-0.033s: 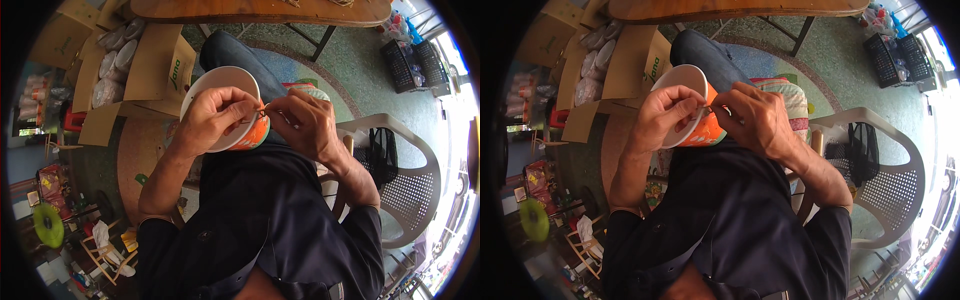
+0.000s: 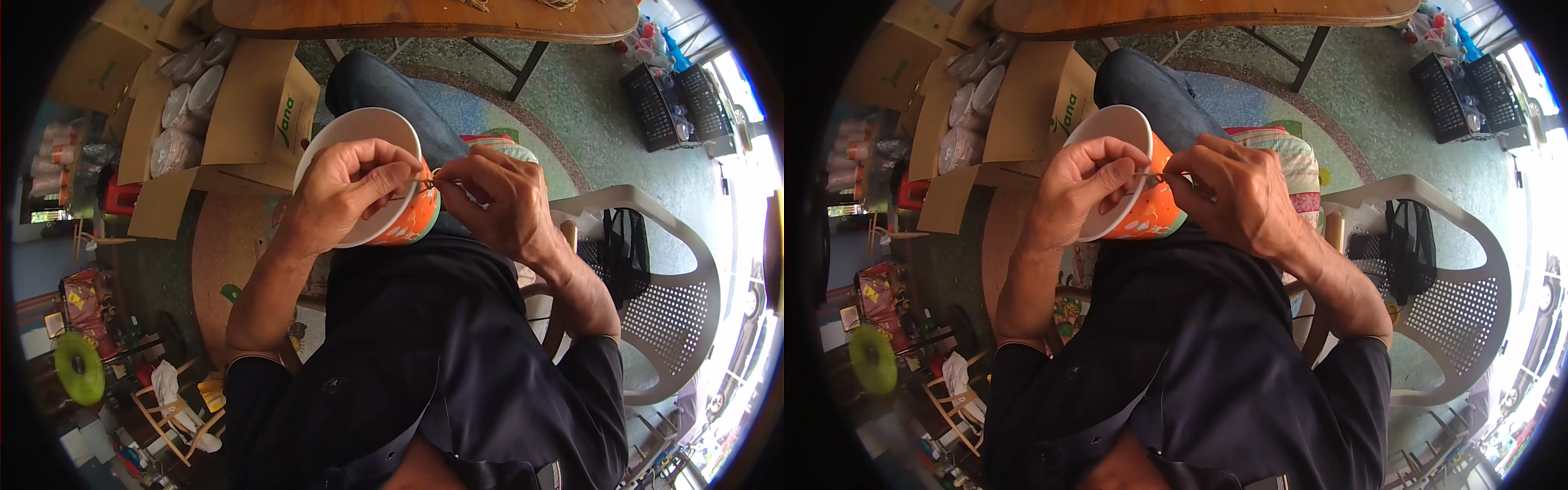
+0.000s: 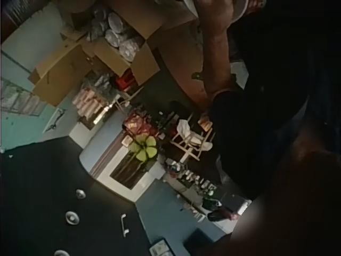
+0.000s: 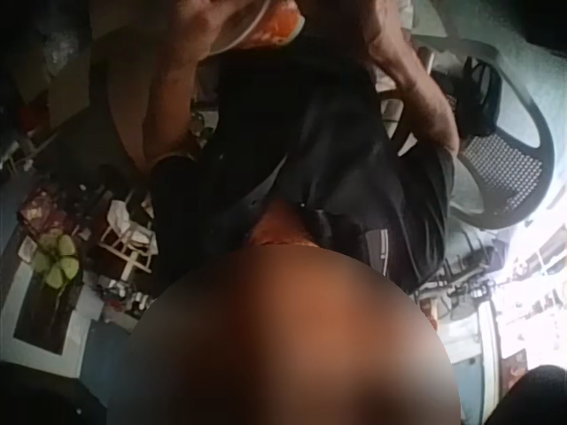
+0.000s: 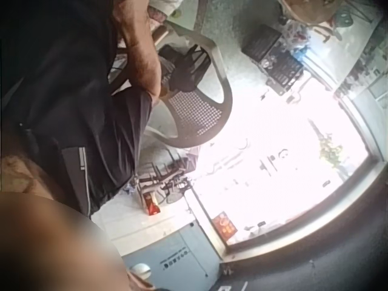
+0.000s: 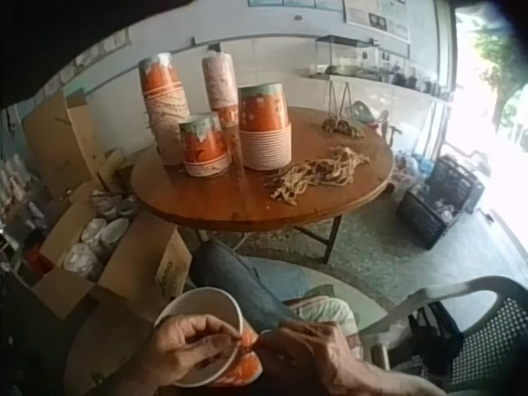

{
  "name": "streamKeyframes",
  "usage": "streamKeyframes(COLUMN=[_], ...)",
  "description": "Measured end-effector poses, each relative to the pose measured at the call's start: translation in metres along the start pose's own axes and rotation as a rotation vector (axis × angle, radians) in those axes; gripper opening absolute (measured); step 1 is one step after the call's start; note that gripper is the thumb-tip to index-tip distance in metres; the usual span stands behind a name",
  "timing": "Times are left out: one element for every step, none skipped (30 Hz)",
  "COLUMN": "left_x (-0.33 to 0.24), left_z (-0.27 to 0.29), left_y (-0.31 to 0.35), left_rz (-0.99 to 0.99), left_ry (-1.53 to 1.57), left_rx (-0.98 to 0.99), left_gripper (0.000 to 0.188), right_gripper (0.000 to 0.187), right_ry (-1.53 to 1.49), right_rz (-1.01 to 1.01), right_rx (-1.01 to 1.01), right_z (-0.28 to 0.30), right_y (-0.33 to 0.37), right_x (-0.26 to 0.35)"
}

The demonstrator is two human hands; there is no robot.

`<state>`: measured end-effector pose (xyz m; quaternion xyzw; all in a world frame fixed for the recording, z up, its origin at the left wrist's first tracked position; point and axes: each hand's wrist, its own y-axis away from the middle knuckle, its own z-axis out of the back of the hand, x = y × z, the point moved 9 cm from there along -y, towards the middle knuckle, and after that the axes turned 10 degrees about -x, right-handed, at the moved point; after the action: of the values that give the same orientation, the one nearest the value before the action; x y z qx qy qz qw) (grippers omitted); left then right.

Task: Attaching twine handles to paper buckets in a packaging setting.

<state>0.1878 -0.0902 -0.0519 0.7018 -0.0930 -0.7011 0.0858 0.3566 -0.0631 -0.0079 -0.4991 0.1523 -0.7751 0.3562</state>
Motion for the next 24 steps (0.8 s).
streamKeyframes(left_x=[-0.005,-0.009,-0.009,-0.011,-0.013,-0.015,-0.018,-0.019,-0.019,-0.02,-0.021,-0.021,-0.025,-0.029,-0.028,-0.034,-0.04,-0.047,-0.05,-0.053,-0.054,-0.053,-0.056,-0.06], left_z=[0.0,0.001,0.001,0.001,0.0,0.0,-0.001,-0.002,-0.003,-0.003,-0.004,-0.007,-0.009,-0.011,-0.014,-0.019,-0.024,-0.028,-0.029,-0.029,-0.028,-0.025,-0.023,-0.024], left_y=[0.001,0.002,0.002,0.003,0.003,0.004,0.005,0.005,0.006,0.006,0.007,0.008,0.009,0.011,0.011,0.013,0.016,0.019,0.02,0.021,0.022,0.023,0.025,0.027], left_rz=[-0.02,-0.04,-0.04,-0.067,-0.094,-0.094,-0.1,-0.107,-0.107,-0.13,-0.154,-0.154,-0.213,-0.271,-0.273,-0.369,-0.466,-0.564,-0.565,-0.554,-0.54,-0.539,-0.608,-0.68], left_ry=[0.03,0.059,0.058,0.013,-0.032,-0.033,-0.072,-0.112,-0.113,-0.177,-0.241,-0.242,-0.361,-0.48,-0.48,-0.516,-0.551,-0.584,-0.584,-0.634,-0.683,-0.684,-0.708,-0.731], left_rx=[-0.007,-0.014,-0.013,-0.005,0.002,0.004,0.005,0.005,0.006,-0.011,-0.027,-0.026,-0.062,-0.099,-0.099,-0.102,-0.106,-0.108,-0.107,-0.106,-0.109,-0.11,-0.115,-0.114], left_gripper=[0.024,0.023,0.023,0.022,0.021,0.021,0.02,0.02,0.02,0.019,0.017,0.017,0.016,0.015,0.015,0.013,0.012,0.011,0.011,0.01,0.01,0.01,0.01,0.011], right_gripper=[0.013,0.012,0.012,0.012,0.011,0.011,0.011,0.011,0.011,0.011,0.011,0.011,0.011,0.012,0.012,0.011,0.012,0.012,0.013,0.014,0.014,0.013,0.013,0.013], right_ry=[0.002,0.004,0.004,-0.021,-0.046,-0.046,-0.036,-0.025,-0.026,-0.029,-0.033,-0.032,-0.026,-0.021,-0.021,-0.026,-0.032,-0.031,-0.015,0.002,0.0,0.022,0.045,0.047], right_rz=[-0.01,-0.02,-0.021,-0.022,-0.023,-0.024,-0.02,-0.015,-0.015,-0.013,-0.01,-0.01,-0.007,-0.003,-0.001,0.021,0.044,0.045,0.068,0.09,0.092,0.086,0.08,0.077], right_rx=[0.042,0.085,0.083,0.085,0.086,0.085,0.09,0.095,0.094,0.08,0.065,0.064,0.064,0.063,0.062,0.05,0.038,0.037,0.036,0.035,0.036,0.069,0.1,0.097], right_z=[-0.002,-0.005,-0.004,-0.003,-0.002,0.0,0.001,0.003,0.003,0.005,0.006,0.006,0.005,0.005,0.005,0.006,0.008,0.009,0.01,0.011,0.013,0.013,0.013,0.015], right_y=[-0.001,-0.001,-0.001,-0.002,-0.002,-0.002,-0.003,-0.002,-0.002,-0.003,-0.003,-0.002,-0.002,-0.002,-0.002,-0.003,-0.004,-0.003,-0.002,-0.001,-0.002,-0.003,-0.003,-0.005], right_x=[-0.002,-0.003,-0.003,-0.002,-0.002,-0.003,-0.003,-0.004,-0.004,-0.005,-0.005,-0.004,-0.004,-0.002,-0.001,0.004,0.008,0.009,0.011,0.013,0.014,0.013,0.012,0.011])
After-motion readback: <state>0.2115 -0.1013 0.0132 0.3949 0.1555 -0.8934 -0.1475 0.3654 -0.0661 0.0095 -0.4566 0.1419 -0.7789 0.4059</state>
